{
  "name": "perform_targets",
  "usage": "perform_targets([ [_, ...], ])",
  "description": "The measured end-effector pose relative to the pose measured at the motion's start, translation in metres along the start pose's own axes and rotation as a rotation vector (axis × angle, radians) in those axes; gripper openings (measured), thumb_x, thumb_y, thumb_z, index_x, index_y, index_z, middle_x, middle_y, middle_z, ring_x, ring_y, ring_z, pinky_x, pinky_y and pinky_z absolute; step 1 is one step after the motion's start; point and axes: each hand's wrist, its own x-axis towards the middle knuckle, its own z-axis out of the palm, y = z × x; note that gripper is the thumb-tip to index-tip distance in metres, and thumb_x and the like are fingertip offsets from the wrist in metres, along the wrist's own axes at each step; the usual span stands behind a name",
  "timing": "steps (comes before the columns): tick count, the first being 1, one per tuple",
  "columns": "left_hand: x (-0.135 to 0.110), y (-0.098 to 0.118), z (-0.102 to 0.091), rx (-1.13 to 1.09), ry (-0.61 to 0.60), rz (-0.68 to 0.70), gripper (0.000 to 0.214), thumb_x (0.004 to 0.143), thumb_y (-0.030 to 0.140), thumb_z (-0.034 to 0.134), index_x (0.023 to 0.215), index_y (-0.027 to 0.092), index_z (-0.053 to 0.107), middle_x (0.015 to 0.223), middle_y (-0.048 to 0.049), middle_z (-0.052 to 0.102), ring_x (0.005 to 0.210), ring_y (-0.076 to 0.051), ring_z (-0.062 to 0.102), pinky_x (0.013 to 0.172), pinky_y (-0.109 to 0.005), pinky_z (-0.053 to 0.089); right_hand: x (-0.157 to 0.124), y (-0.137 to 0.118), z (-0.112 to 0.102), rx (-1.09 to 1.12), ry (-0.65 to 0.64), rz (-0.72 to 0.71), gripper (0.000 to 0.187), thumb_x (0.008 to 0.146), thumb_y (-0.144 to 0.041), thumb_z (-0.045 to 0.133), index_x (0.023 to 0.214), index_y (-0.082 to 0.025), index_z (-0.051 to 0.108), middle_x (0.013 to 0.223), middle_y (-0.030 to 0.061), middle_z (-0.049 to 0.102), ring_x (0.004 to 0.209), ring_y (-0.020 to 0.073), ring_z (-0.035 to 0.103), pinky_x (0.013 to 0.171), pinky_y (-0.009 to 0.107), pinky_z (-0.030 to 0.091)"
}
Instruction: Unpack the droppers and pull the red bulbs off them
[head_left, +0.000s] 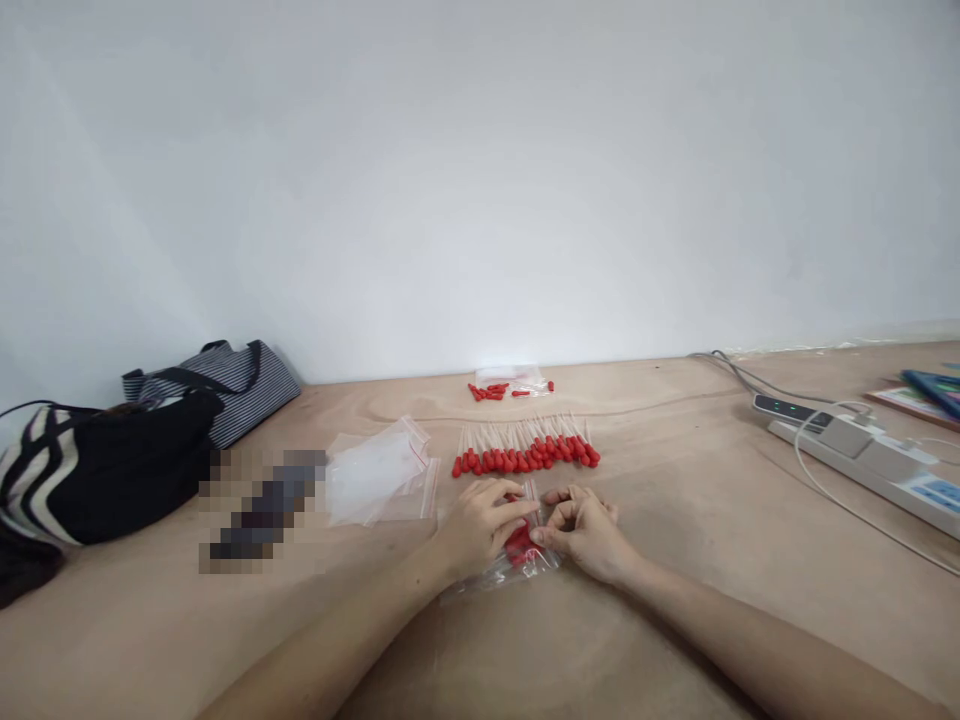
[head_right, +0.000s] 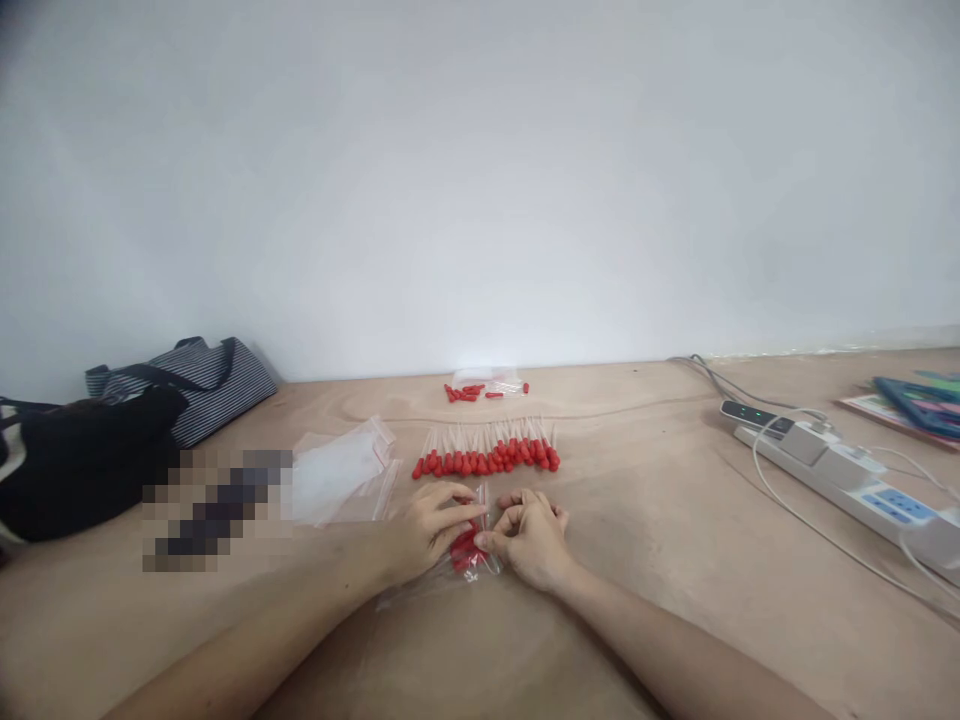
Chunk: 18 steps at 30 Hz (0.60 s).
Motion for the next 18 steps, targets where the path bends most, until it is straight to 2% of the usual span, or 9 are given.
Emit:
perform_targets([
  [3, 0.003, -0.004, 0.006, 0.07, 0.024, 0.092, 0.028, 0.086, 0.021, 0.039, 0.098, 0.026, 0.063, 0.101, -0.0054, 0.059, 0.089, -0.017, 0.053, 0.078, -0.033, 0.042, 0.001, 0.001, 0.001, 0.014, -0.005, -0.007, 0.034, 0.067, -0.051, 0.057, 0.051, -0.021, 0.061, 0.1, 0.0043, 0.061, 0.103, 0.0259, 0.045, 0.086, 0.044, 0.022],
  [7, 0.005, -0.006, 0.011, 0.117, 0.082, 0.182, 0.028, 0.088, 0.03, 0.038, 0.09, 0.025, 0.065, 0.097, -0.0047, 0.061, 0.087, -0.016, 0.053, 0.075, -0.031, 0.04, 0.002, 0.002, 0.001, 0.034, -0.01, 0.008, 0.032, 0.063, -0.051, 0.06, 0.05, -0.021, 0.062, 0.099, 0.0023, 0.06, 0.104, 0.0277, 0.045, 0.087, 0.045, 0.022],
  [11, 0.007, -0.004, 0.015, 0.138, 0.08, 0.196, 0.03, 0.089, 0.03, 0.037, 0.079, 0.02, 0.063, 0.094, -0.0039, 0.062, 0.083, -0.015, 0.053, 0.073, -0.03, 0.038, 0.002, 0.002, 0.001, 0.033, -0.016, 0.002, 0.031, 0.062, -0.05, 0.062, 0.05, -0.021, 0.062, 0.097, 0.0017, 0.06, 0.103, 0.0275, 0.046, 0.088, 0.045, 0.022],
  [18, 0.009, -0.002, 0.013, 0.124, 0.059, 0.222, 0.032, 0.09, 0.027, 0.032, 0.075, 0.017, 0.059, 0.085, -0.003, 0.064, 0.077, -0.014, 0.052, 0.07, -0.028, 0.036, 0.001, 0.004, 0.003, 0.008, -0.005, -0.029, 0.033, 0.065, -0.051, 0.06, 0.052, -0.021, 0.06, 0.098, 0.0026, 0.06, 0.102, 0.0262, 0.046, 0.088, 0.046, 0.021],
])
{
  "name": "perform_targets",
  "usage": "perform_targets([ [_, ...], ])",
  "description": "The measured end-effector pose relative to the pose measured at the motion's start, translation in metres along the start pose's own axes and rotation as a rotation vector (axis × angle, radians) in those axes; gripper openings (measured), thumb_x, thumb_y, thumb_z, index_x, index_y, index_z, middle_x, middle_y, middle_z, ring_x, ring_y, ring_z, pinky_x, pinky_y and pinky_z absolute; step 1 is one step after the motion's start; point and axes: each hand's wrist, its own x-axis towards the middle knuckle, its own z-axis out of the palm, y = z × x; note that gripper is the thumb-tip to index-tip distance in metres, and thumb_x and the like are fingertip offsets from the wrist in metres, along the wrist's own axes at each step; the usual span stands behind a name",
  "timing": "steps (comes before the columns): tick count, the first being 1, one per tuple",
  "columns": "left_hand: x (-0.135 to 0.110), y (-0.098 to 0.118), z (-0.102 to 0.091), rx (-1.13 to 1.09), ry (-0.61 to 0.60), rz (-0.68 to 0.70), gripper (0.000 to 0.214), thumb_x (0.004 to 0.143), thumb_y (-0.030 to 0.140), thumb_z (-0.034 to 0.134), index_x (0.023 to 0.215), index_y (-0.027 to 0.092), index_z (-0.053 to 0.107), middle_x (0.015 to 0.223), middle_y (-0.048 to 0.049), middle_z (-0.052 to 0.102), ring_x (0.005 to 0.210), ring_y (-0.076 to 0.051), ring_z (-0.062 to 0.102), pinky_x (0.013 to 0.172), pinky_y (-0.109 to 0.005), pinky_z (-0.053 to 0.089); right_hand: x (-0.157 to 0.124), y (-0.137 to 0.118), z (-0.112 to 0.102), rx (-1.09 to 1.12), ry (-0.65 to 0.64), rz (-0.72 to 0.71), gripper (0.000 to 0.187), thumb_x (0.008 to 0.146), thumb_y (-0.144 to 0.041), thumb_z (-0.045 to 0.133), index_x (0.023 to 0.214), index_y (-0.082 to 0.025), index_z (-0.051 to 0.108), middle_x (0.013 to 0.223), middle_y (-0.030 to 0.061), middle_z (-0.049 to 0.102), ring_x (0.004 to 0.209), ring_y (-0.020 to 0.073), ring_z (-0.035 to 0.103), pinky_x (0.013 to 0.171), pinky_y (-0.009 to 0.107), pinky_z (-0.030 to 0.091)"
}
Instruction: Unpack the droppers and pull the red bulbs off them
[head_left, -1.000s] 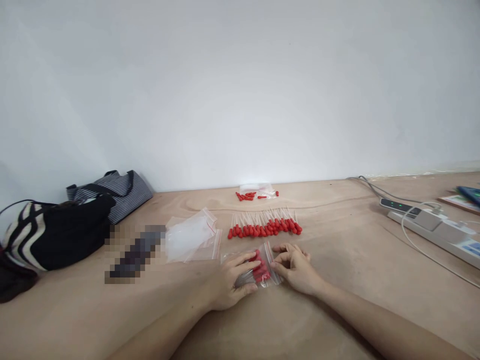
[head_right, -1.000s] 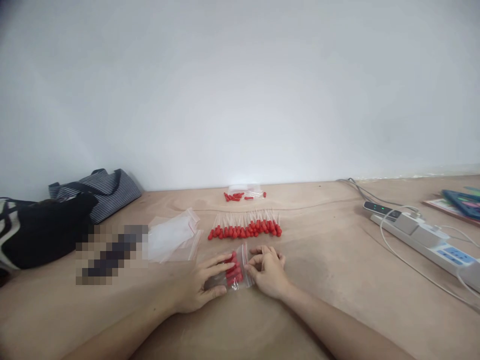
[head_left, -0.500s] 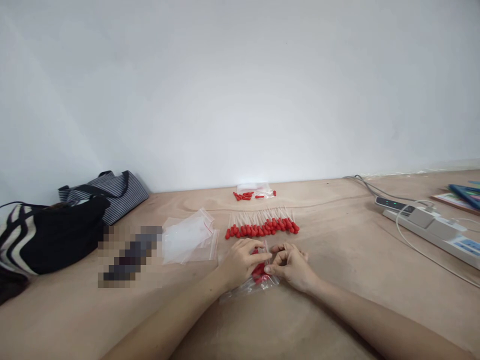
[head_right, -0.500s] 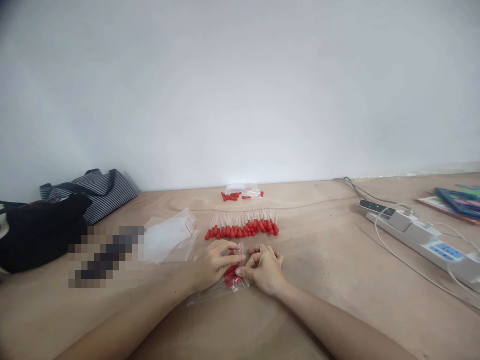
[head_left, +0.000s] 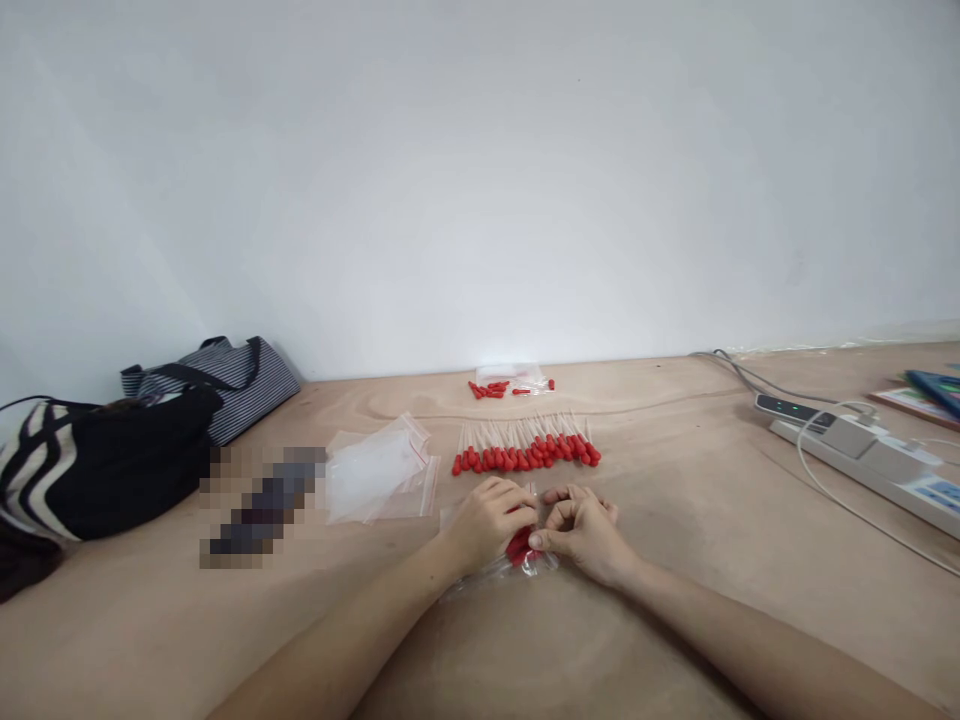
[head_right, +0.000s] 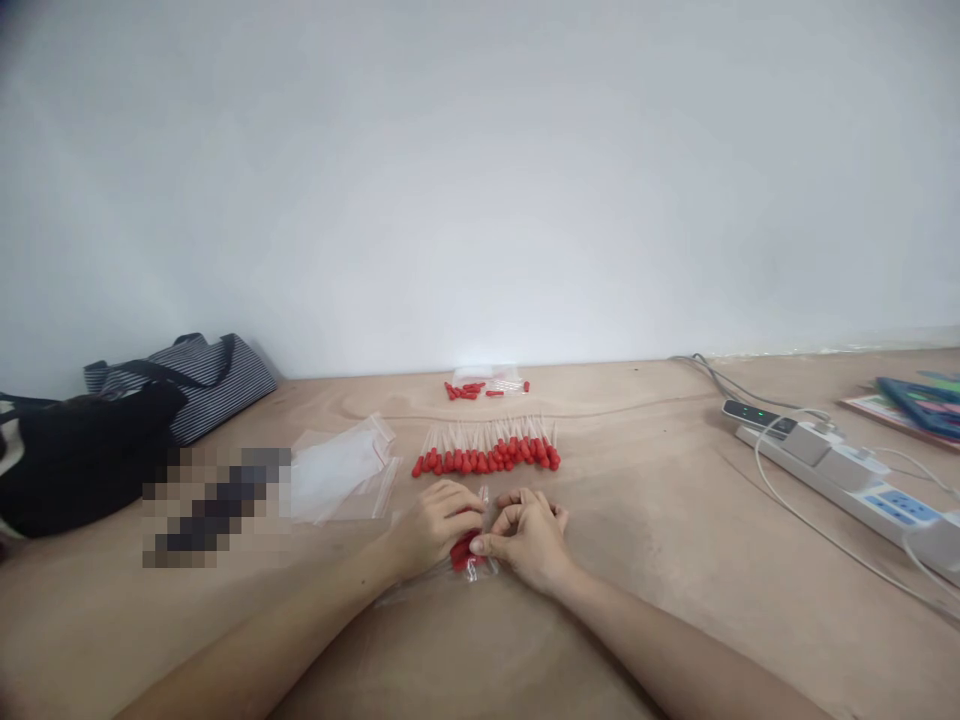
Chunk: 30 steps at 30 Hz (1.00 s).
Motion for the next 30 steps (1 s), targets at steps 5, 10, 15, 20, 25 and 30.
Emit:
perform_targets([
  [5, -0.003, -0.003, -0.002, -0.025, 0.021, -0.041, 0.029, 0.089, 0.017, 0.031, 0.076, 0.016, 0.057, 0.082, -0.0024, 0.062, 0.073, -0.012, 0.052, 0.068, -0.025, 0.037, 0.0, 0.004, -0.003, -0.036, 0.046, -0.159, 0.031, 0.082, -0.04, 0.042, 0.067, -0.022, 0.062, 0.091, 0.0037, 0.062, 0.091, 0.0211, 0.05, 0.082, 0.041, 0.03],
  [10, -0.007, -0.006, -0.003, -0.024, 0.002, -0.064, 0.027, 0.086, 0.012, 0.032, 0.076, 0.017, 0.057, 0.083, -0.0034, 0.06, 0.072, -0.012, 0.051, 0.068, -0.024, 0.037, 0.003, 0.008, -0.01, -0.206, 0.186, -0.611, 0.023, 0.081, -0.019, 0.047, 0.095, -0.029, 0.062, 0.093, 0.0022, 0.061, 0.092, 0.0186, 0.049, 0.084, 0.04, 0.026],
  [15, -0.008, -0.005, -0.003, -0.031, -0.026, -0.075, 0.026, 0.086, 0.014, 0.033, 0.077, 0.017, 0.057, 0.082, -0.0036, 0.059, 0.071, -0.012, 0.051, 0.068, -0.024, 0.037, 0.01, 0.011, -0.004, -0.32, 0.367, -0.902, 0.012, 0.082, -0.025, 0.053, 0.08, -0.031, 0.063, 0.08, -0.0054, 0.064, 0.087, 0.0146, 0.05, 0.089, 0.041, 0.017],
  [20, -0.006, -0.006, -0.002, -0.031, -0.054, -0.036, 0.024, 0.086, 0.013, 0.034, 0.076, 0.016, 0.056, 0.08, -0.0028, 0.06, 0.071, -0.012, 0.05, 0.066, -0.024, 0.037, 0.013, 0.009, -0.002, -0.419, 0.391, -1.064, 0.024, 0.085, -0.013, 0.043, 0.071, -0.024, 0.059, 0.073, -0.0064, 0.064, 0.082, 0.0113, 0.051, 0.09, 0.039, 0.014],
  [25, -0.003, -0.005, -0.006, -0.056, -0.097, 0.012, 0.024, 0.085, 0.011, 0.034, 0.072, 0.015, 0.054, 0.076, -0.0029, 0.06, 0.073, -0.013, 0.05, 0.066, -0.023, 0.037, 0.015, 0.007, -0.004, -0.452, 0.358, -1.123, 0.029, 0.083, -0.007, 0.035, 0.062, -0.018, 0.052, 0.062, -0.0055, 0.059, 0.081, 0.0104, 0.051, 0.091, 0.039, 0.012],
  [30, -0.002, -0.006, -0.01, -0.068, -0.125, -0.014, 0.028, 0.086, 0.013, 0.031, 0.072, 0.015, 0.056, 0.074, -0.0037, 0.061, 0.07, -0.013, 0.052, 0.066, -0.024, 0.04, 0.02, 0.009, -0.007, -0.468, 0.226, -1.157, 0.027, 0.084, -0.007, 0.035, 0.067, -0.019, 0.052, 0.07, -0.0058, 0.063, 0.087, 0.0097, 0.05, 0.094, 0.039, 0.007],
])
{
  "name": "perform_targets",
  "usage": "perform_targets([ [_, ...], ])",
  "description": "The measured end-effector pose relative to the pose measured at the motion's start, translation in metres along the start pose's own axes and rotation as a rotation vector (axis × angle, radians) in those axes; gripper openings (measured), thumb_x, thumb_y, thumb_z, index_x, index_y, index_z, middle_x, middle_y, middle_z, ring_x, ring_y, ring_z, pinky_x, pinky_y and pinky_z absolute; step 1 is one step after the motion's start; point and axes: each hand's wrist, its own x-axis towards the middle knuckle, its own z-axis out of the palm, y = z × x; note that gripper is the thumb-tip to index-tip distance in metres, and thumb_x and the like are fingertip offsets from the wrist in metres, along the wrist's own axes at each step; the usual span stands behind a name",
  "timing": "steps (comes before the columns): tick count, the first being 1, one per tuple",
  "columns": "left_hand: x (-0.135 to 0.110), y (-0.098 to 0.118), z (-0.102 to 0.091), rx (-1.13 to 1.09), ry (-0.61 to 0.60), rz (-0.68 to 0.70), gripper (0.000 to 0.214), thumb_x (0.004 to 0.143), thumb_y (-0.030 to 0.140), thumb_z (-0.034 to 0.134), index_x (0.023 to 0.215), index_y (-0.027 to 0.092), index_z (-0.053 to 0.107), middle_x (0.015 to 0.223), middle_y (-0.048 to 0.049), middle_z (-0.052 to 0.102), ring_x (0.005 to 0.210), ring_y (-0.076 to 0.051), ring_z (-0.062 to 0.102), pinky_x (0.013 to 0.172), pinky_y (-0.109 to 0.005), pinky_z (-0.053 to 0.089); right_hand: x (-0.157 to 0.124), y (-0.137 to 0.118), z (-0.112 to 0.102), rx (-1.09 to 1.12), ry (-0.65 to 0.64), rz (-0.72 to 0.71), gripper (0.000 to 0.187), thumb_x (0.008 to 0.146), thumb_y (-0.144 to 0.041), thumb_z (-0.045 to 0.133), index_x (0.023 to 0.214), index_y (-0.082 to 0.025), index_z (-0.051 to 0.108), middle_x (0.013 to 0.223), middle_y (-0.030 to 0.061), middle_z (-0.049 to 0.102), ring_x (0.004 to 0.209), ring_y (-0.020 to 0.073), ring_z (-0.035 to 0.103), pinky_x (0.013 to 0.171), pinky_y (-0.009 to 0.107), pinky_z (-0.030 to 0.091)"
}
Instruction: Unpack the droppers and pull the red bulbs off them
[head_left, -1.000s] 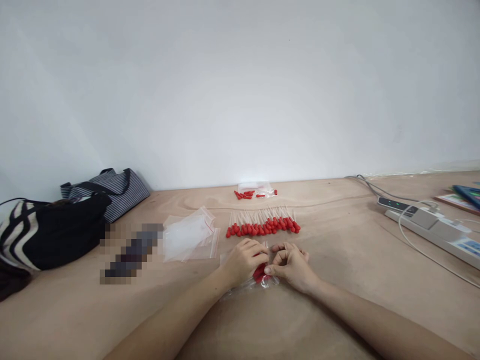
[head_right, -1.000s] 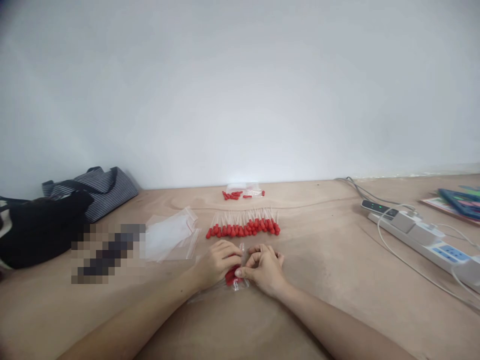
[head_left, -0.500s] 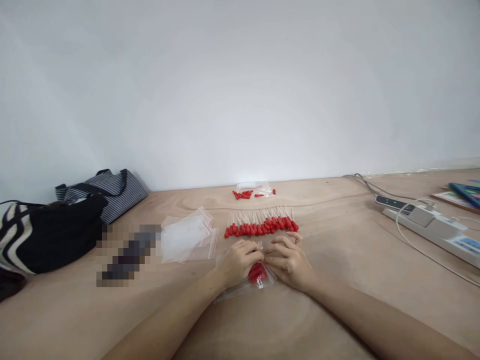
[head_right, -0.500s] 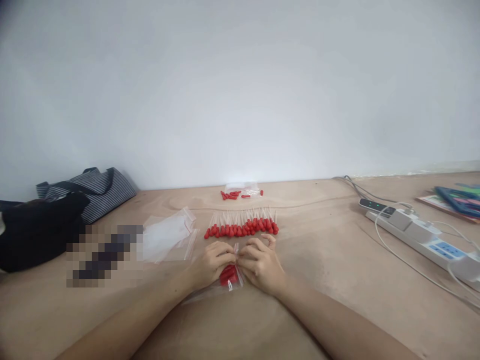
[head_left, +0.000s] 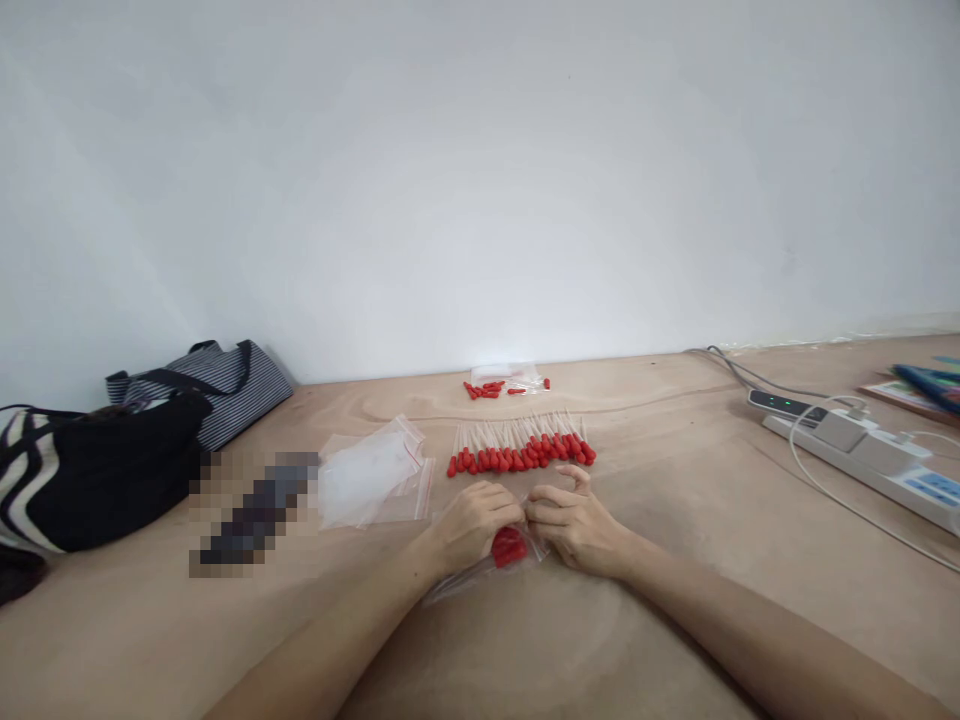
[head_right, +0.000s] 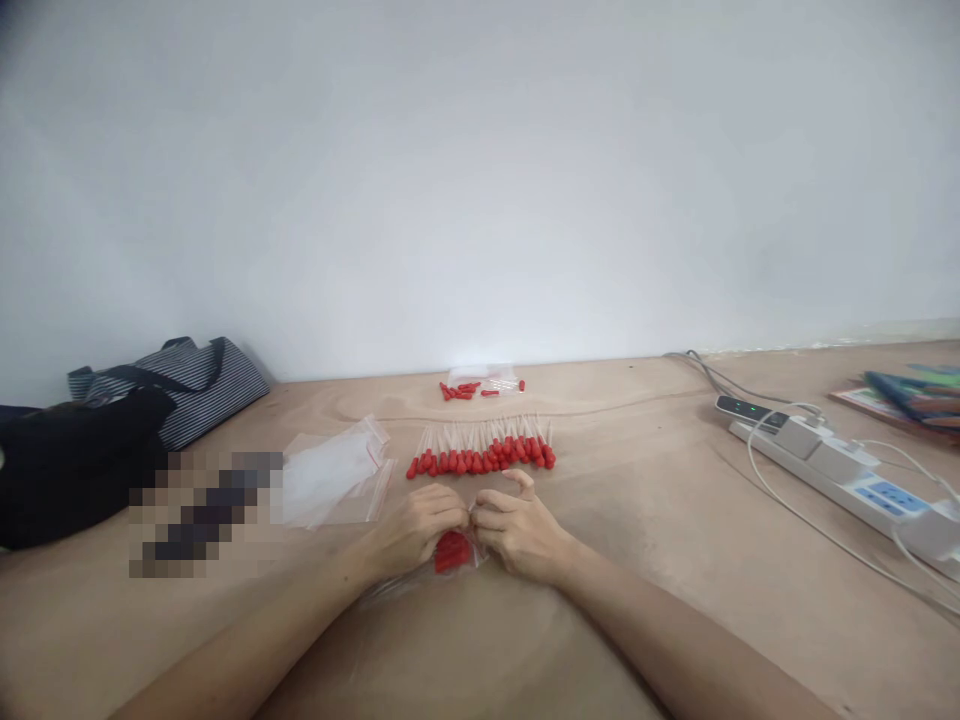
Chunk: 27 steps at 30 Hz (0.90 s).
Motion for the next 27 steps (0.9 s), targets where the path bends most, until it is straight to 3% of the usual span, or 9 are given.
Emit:
perform_targets([
  [4, 0.0, -0.002, -0.005, -0.052, -0.007, -0.063, 0.028, 0.088, 0.017, 0.032, 0.077, 0.016, 0.058, 0.08, -0.0043, 0.063, 0.078, -0.015, 0.054, 0.073, -0.027, 0.043, -0.004, 0.005, -0.005, 0.047, -0.108, 0.047, 0.022, 0.083, -0.011, 0.039, 0.068, -0.019, 0.053, 0.072, -0.0047, 0.062, 0.087, 0.0109, 0.05, 0.094, 0.041, 0.008],
  [7, -0.006, 0.001, -0.012, -0.139, 0.004, -0.192, 0.023, 0.087, 0.026, 0.039, 0.102, 0.018, 0.054, 0.101, -0.006, 0.061, 0.098, -0.017, 0.052, 0.087, -0.032, 0.041, -0.007, 0.008, -0.014, 0.144, -0.194, 0.151, 0.013, 0.077, -0.016, 0.046, 0.073, -0.02, 0.057, 0.076, -0.0027, 0.063, 0.089, 0.0144, 0.049, 0.093, 0.043, 0.012],
  [9, -0.015, 0.008, -0.018, -0.176, -0.005, -0.317, 0.035, 0.087, 0.031, 0.04, 0.12, 0.019, 0.042, 0.116, -0.0073, 0.054, 0.109, -0.018, 0.047, 0.093, -0.034, 0.039, -0.008, 0.01, -0.022, 0.241, -0.249, 0.223, 0.013, 0.074, -0.018, 0.048, 0.08, -0.022, 0.059, 0.083, -0.002, 0.064, 0.09, 0.016, 0.048, 0.091, 0.042, 0.016],
  [12, -0.033, 0.022, -0.023, -0.203, -0.1, -0.452, 0.046, 0.087, 0.035, 0.038, 0.131, 0.022, 0.031, 0.129, -0.0077, 0.044, 0.12, -0.019, 0.039, 0.099, -0.038, 0.034, -0.007, 0.009, -0.029, 0.352, -0.329, 0.299, 0.019, 0.075, -0.018, 0.047, 0.088, -0.024, 0.06, 0.091, -0.0013, 0.063, 0.09, 0.0167, 0.048, 0.085, 0.04, 0.022],
  [16, -0.044, 0.034, -0.024, -0.234, -0.229, -0.498, 0.057, 0.085, 0.036, 0.041, 0.136, 0.022, 0.02, 0.138, -0.0077, 0.033, 0.126, -0.024, 0.03, 0.104, -0.045, 0.026, -0.003, 0.006, -0.028, 0.371, -0.402, 0.37, 0.021, 0.082, -0.021, 0.044, 0.092, -0.026, 0.062, 0.095, 0.0001, 0.063, 0.088, 0.0168, 0.048, 0.083, 0.039, 0.024],
  [23, -0.032, 0.024, -0.024, -0.351, -0.277, -0.492, 0.064, 0.083, 0.034, 0.044, 0.137, 0.019, 0.014, 0.138, -0.0104, 0.033, 0.126, -0.024, 0.029, 0.104, -0.049, 0.023, -0.004, 0.003, -0.02, 0.32, -0.357, 0.5, 0.024, 0.087, -0.031, 0.042, 0.104, -0.029, 0.06, 0.088, 0.0021, 0.061, 0.082, 0.0156, 0.049, 0.077, 0.036, 0.028],
  [27, -0.033, 0.018, -0.018, -0.378, -0.246, -0.487, 0.065, 0.082, 0.037, 0.045, 0.137, 0.021, 0.014, 0.139, -0.0098, 0.032, 0.126, -0.024, 0.03, 0.104, -0.05, 0.022, -0.005, 0.005, -0.02, 0.387, -0.286, 0.499, 0.025, 0.082, -0.04, 0.051, 0.101, -0.029, 0.062, 0.085, 0.0015, 0.061, 0.082, 0.0161, 0.051, 0.077, 0.036, 0.031],
])
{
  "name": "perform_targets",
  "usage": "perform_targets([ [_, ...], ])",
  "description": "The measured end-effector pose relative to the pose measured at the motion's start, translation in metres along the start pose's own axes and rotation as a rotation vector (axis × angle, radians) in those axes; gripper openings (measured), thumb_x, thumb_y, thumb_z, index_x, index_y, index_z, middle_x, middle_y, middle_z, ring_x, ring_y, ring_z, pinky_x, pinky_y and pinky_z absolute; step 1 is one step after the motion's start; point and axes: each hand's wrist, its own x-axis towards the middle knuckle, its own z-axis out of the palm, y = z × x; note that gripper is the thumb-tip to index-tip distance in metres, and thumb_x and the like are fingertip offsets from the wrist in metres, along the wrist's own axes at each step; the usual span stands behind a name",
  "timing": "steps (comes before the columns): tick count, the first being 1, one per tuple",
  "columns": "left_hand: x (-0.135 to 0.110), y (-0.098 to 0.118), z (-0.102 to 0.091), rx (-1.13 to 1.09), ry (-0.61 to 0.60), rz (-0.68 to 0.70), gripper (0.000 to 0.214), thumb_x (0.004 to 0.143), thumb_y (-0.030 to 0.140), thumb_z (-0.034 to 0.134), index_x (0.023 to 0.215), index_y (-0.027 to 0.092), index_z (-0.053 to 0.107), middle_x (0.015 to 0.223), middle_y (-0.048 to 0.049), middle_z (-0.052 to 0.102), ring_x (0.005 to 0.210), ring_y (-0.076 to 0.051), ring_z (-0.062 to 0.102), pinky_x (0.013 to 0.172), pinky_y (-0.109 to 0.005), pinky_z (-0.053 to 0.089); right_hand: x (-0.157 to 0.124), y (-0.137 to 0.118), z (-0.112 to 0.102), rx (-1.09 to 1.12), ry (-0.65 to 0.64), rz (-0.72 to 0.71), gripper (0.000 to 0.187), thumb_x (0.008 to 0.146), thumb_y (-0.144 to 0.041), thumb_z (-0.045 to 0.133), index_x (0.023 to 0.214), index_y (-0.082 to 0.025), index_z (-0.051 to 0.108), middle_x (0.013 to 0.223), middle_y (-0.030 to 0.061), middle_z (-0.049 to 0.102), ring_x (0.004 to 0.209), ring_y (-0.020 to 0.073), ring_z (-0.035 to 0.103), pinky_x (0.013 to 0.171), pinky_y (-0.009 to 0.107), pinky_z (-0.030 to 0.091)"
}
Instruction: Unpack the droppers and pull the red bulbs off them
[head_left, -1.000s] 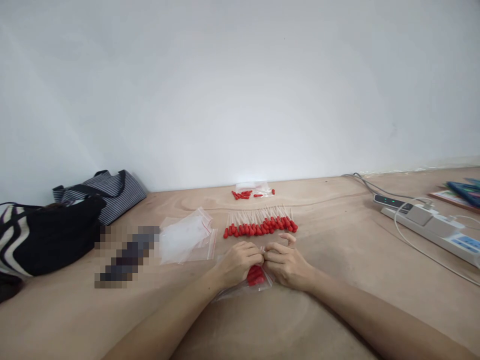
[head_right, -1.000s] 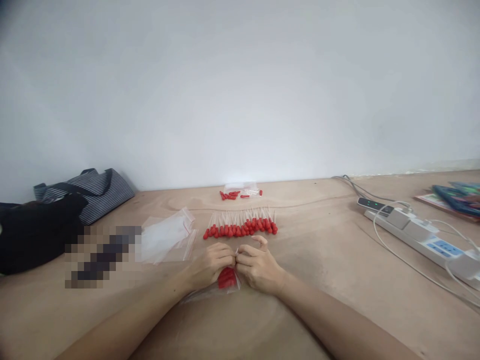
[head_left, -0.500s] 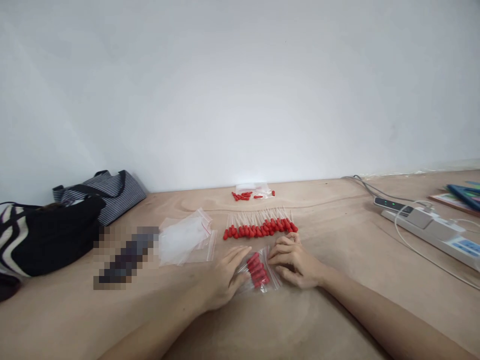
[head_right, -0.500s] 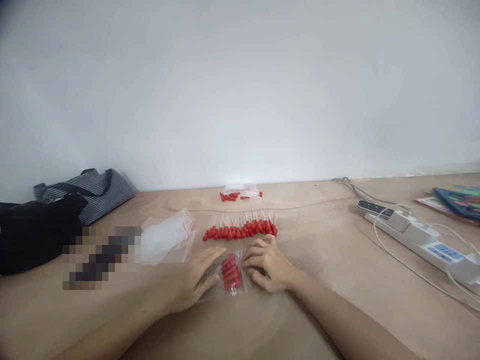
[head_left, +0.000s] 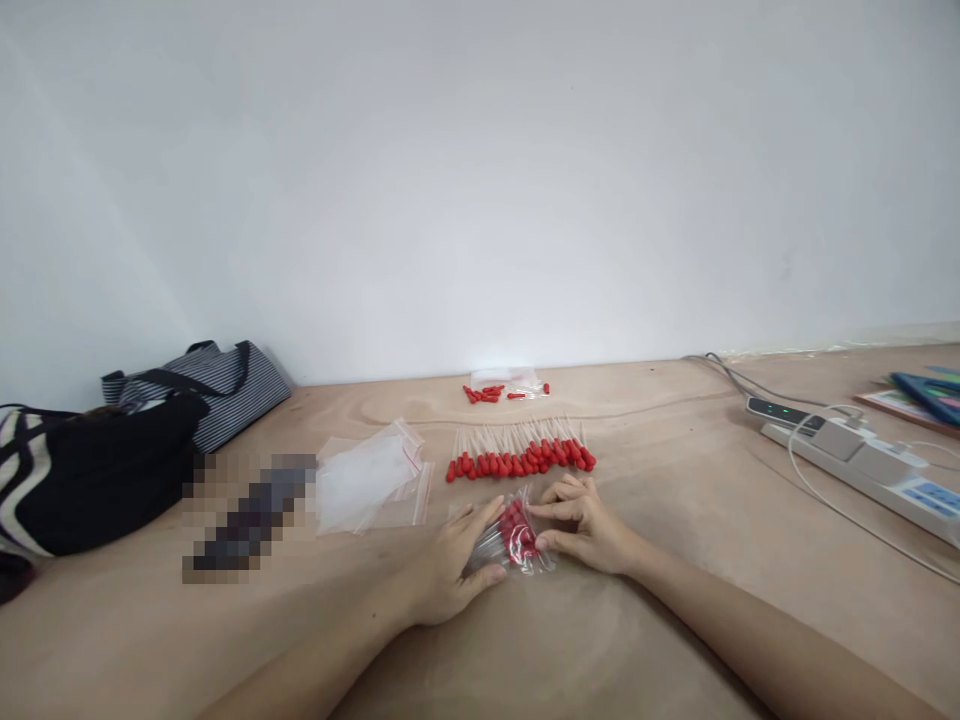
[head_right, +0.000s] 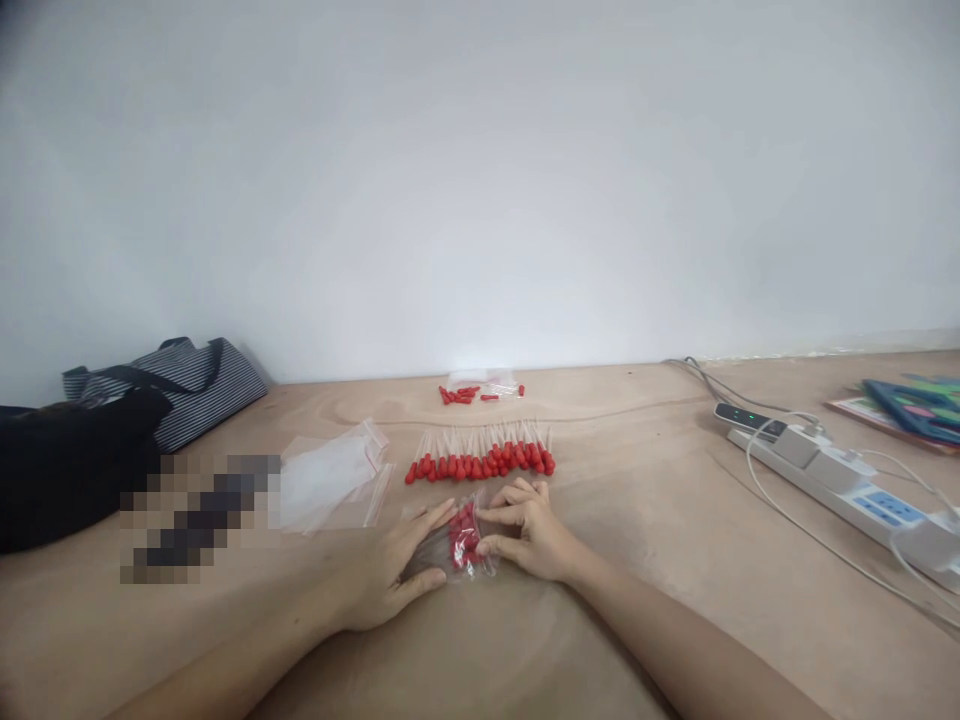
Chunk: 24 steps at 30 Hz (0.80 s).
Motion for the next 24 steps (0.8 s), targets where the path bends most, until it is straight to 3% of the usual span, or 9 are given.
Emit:
perform_targets([
  [3, -0.001, -0.004, 0.005, -0.011, 0.029, -0.007, 0.064, 0.081, 0.039, 0.046, 0.136, 0.022, 0.018, 0.138, -0.009, 0.033, 0.125, -0.024, 0.031, 0.103, -0.049, 0.024, 0.001, 0.0, 0.002, 0.031, 0.01, -0.003, 0.017, 0.084, -0.032, 0.05, 0.091, -0.027, 0.065, 0.085, 0.001, 0.063, 0.082, 0.0154, 0.053, 0.077, 0.034, 0.033],
  [7, -0.003, -0.007, 0.008, -0.002, 0.046, -0.039, 0.061, 0.081, 0.039, 0.048, 0.134, 0.022, 0.023, 0.136, -0.0082, 0.036, 0.125, -0.025, 0.032, 0.103, -0.049, 0.026, 0.003, -0.003, 0.008, 0.117, 0.027, 0.15, 0.018, 0.083, -0.018, 0.046, 0.081, -0.022, 0.064, 0.08, -0.0004, 0.065, 0.077, 0.0144, 0.055, 0.075, 0.031, 0.036],
  [12, -0.004, -0.013, 0.011, -0.03, 0.076, -0.003, 0.062, 0.08, 0.039, 0.05, 0.134, 0.024, 0.023, 0.136, -0.0071, 0.036, 0.123, -0.024, 0.034, 0.101, -0.046, 0.03, 0.004, -0.004, 0.011, 0.163, -0.027, 0.258, 0.021, 0.083, -0.022, 0.044, 0.077, -0.022, 0.064, 0.078, -0.0012, 0.065, 0.078, 0.0161, 0.055, 0.081, 0.037, 0.034],
  [17, -0.003, -0.013, 0.01, -0.05, 0.094, 0.029, 0.06, 0.08, 0.038, 0.05, 0.133, 0.025, 0.024, 0.133, -0.007, 0.041, 0.121, -0.023, 0.037, 0.099, -0.044, 0.032, 0.003, 0.0, 0.01, 0.288, -0.004, 0.176, 0.017, 0.081, -0.029, 0.053, 0.09, -0.024, 0.066, 0.082, 0.0023, 0.064, 0.082, 0.0173, 0.055, 0.08, 0.035, 0.038],
  [24, -0.001, -0.005, 0.005, -0.05, 0.153, 0.014, 0.053, 0.081, 0.029, 0.049, 0.13, 0.026, 0.029, 0.128, -0.0058, 0.046, 0.116, -0.021, 0.043, 0.096, -0.042, 0.036, 0.005, 0.003, 0.005, 0.603, -0.053, 0.044, 0.035, 0.073, -0.039, 0.062, 0.105, -0.025, 0.062, 0.098, 0.0043, 0.062, 0.093, 0.0171, 0.055, 0.082, 0.031, 0.043],
])
